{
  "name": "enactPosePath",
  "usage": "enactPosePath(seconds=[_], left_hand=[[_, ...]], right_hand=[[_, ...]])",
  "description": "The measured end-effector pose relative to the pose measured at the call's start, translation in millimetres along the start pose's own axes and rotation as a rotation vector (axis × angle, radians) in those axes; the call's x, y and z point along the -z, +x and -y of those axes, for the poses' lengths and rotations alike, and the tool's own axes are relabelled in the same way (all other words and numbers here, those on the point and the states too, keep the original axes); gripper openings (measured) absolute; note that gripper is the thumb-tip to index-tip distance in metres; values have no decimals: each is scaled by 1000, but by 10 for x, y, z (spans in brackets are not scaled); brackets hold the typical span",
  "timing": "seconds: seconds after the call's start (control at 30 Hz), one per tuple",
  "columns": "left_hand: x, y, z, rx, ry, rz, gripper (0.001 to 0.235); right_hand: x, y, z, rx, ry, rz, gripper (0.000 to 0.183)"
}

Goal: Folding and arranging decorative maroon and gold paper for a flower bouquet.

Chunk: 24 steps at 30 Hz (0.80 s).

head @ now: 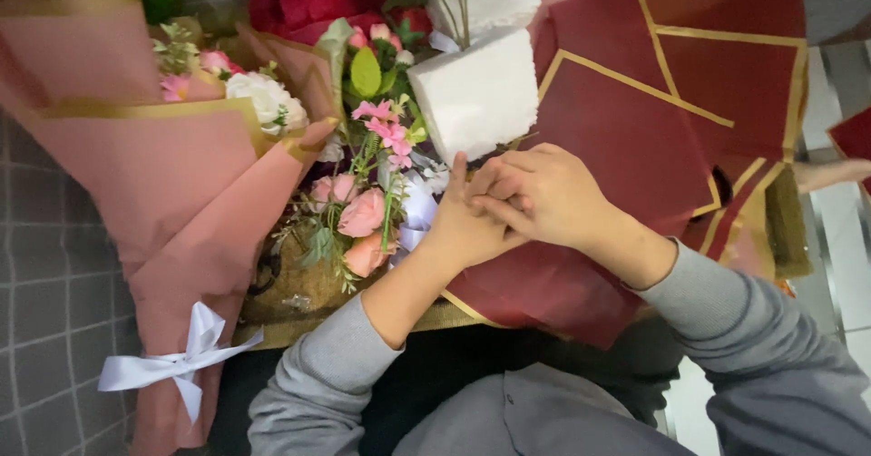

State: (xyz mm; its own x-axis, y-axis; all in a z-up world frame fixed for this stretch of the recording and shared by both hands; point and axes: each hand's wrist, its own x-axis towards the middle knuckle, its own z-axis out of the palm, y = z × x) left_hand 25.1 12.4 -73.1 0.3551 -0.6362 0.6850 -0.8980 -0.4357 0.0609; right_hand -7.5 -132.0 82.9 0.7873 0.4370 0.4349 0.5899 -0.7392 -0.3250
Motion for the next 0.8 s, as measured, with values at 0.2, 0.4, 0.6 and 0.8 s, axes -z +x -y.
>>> enactPosePath(seconds=[0.2,0.4,0.6,0.8], left_hand=[[363,401,26,-43,-120,17,49],[800,772,1,-42,-503,-242,22],[978,788,92,245,-962,-138,23],[936,652,-83,295,-1699,272,31]], right_hand=[[-101,-21,-132,26,345,-236,21],[-478,-403,-541,143,626,-311,46],[-461,-462,-681,-8,702,-343,60],[-268,-241,-313,92,784,-50,85]])
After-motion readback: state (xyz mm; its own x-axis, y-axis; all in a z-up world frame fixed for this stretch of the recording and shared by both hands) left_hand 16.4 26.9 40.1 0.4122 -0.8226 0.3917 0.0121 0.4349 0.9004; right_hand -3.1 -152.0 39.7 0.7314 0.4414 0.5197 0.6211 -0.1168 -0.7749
